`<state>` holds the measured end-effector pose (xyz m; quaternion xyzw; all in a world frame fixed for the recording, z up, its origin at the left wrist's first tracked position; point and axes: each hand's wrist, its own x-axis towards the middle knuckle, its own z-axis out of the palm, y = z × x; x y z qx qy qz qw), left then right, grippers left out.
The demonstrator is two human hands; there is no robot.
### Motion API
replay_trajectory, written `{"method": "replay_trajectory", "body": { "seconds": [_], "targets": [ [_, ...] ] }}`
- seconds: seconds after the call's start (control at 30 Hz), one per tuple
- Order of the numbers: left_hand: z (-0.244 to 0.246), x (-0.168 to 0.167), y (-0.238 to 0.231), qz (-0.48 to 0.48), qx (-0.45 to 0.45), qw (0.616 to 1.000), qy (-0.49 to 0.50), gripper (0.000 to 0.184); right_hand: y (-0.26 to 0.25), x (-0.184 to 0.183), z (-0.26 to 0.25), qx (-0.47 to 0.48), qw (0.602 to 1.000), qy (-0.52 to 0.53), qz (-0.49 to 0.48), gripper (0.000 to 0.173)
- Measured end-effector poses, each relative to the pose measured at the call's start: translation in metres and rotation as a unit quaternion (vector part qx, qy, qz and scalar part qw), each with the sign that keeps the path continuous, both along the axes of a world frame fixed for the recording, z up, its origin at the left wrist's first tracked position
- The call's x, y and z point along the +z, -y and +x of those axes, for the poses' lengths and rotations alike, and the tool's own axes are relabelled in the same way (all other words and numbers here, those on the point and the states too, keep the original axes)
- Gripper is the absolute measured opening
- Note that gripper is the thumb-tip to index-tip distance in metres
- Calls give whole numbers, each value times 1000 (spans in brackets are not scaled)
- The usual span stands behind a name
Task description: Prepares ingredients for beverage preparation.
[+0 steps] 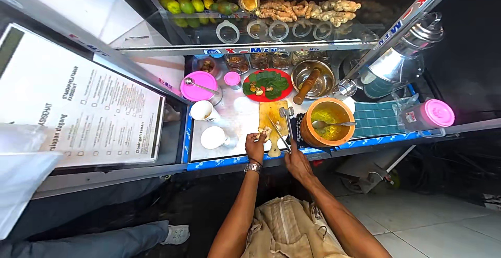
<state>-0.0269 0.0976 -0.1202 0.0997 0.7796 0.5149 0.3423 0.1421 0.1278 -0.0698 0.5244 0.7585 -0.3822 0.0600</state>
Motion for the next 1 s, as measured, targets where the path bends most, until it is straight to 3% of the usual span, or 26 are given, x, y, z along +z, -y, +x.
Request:
{"method": "replay_trajectory", "body": {
  "seconds": [0.07,0.2,0.37,0.47,0.53,0.67,0.8,0.9,1.0],
  "targets": [
    [1,0,3,-5,-4,1000,3,38,-10,4,-21,-27,999,-28,38,48],
    [-1,-1,8,-12,-23,1000,6,39,-45,-8,-72,-31,998,1,63,48],
    [-7,0,15,-5,-50,999,17,36,-56,-10,-84,-13,998,23,56,39],
    [-12,1,17,-1,-56,998,28,33,-41,24,-64,-23,989,-84,122,36],
    [-13,4,15,-3,-74,997,34,32,-29,56,-42,-49,961,-171,211,32],
    [-14,5,6,-17,-122,992,32,34,-41,113,6,-126,926,-180,306,26],
    [-11,4,-2,-30,-128,991,18,34,-67,118,37,-194,927,-118,300,38],
    [-7,6,-5,-48,-110,993,-7,32,-44,124,39,-163,937,-117,287,46],
    [-6,10,-7,-94,-117,987,-61,34,1,121,32,-87,979,-112,143,51]
  ]
}}
